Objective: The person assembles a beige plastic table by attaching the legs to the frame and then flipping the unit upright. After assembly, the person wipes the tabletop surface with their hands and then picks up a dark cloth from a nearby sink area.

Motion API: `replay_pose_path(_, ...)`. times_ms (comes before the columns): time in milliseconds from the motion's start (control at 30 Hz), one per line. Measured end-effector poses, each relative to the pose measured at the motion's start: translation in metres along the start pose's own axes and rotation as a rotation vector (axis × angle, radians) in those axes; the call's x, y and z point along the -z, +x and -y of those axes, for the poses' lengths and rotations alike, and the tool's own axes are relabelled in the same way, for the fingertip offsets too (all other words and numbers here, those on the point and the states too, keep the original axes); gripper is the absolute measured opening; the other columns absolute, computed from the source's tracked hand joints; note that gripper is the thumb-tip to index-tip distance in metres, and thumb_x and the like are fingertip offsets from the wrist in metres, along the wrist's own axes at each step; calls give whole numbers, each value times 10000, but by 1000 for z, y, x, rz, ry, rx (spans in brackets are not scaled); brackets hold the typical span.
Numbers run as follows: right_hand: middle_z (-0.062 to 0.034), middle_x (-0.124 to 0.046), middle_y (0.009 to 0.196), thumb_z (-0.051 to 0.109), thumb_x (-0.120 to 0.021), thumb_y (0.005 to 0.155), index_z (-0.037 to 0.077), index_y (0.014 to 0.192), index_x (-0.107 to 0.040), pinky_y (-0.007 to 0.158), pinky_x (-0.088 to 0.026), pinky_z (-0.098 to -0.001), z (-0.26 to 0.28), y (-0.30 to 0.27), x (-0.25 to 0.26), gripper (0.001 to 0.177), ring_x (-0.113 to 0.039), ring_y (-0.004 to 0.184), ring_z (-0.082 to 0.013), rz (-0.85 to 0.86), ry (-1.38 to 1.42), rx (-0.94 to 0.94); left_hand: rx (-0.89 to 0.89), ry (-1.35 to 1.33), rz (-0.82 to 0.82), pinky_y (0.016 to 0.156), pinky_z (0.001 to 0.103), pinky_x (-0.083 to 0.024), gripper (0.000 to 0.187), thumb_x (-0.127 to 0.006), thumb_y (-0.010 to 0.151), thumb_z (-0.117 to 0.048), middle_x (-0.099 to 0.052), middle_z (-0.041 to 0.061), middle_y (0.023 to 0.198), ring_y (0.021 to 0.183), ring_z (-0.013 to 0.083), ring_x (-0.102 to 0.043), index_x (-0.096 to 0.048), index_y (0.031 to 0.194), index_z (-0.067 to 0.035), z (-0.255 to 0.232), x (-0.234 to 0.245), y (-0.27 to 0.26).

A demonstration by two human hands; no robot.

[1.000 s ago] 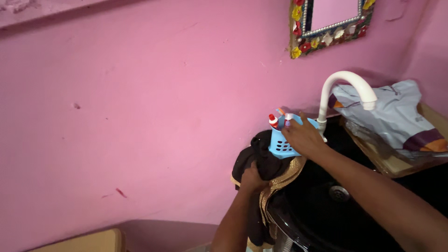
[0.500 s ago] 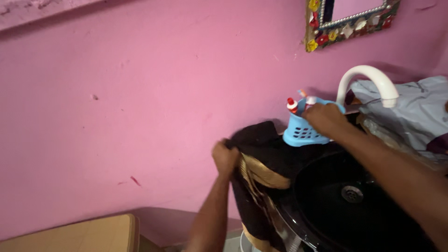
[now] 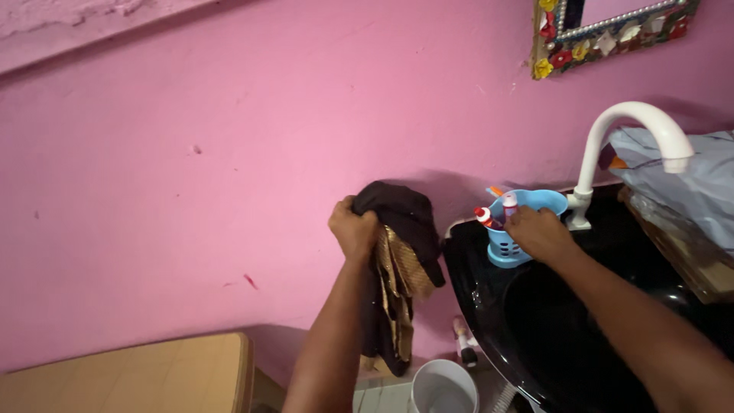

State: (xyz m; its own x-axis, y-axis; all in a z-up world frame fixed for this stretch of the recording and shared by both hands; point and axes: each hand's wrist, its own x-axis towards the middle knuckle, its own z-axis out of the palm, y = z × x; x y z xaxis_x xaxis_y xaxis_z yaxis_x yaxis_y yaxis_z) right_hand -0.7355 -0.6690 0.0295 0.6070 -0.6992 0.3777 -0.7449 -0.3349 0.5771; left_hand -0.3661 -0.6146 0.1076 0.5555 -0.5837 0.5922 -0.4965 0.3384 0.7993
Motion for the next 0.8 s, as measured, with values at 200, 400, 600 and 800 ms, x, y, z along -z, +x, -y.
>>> replay_pose_path(200, -6, -716, 1051, 256, -677, 825, 221, 1037, -720, 1026, -442, -517, 11, 3, 55, 219, -627, 1127, -194, 5, -12, -48, 60, -4, 18, 802, 395, -586, 367, -633, 673, -49, -753, 217, 904, 810, 323, -736, -746, 1008, 51, 0, 3, -13)
replay_pose_path(400, -27, -709, 1112, 418, -681, 866, 168, 1187, -709, 1096, -365, -535, 27, 13, 107, 408, -605, 1222, -235, -158, 221, -70, 154, -27, 5, 744, 391, -584, 318, -612, 698, -55, -751, 203, 807, 720, 309, -730, -746, 969, 42, -22, 35, -14)
replay_pose_path(600, -65, -713, 1147, 538, -618, 897, 163, 1219, -707, 1027, -391, -550, 80, 39, 144, 502, -618, 1134, -273, -323, 680, 36, 256, -40, -95, 740, 391, -588, 289, -600, 707, -75, -755, 195, 774, 704, 292, -739, -736, 939, 27, -37, 86, -10)
replay_pose_path(800, -93, -495, 1460, 732, -683, 774, 234, 1328, -587, 1093, -357, -613, 168, 66, 208, 752, -476, 1356, -281, -47, 793, 94, 309, 13, -249, 780, 383, -565, 308, -626, 714, -95, -762, 190, 806, 743, 277, -725, -757, 969, 18, -29, 149, -5)
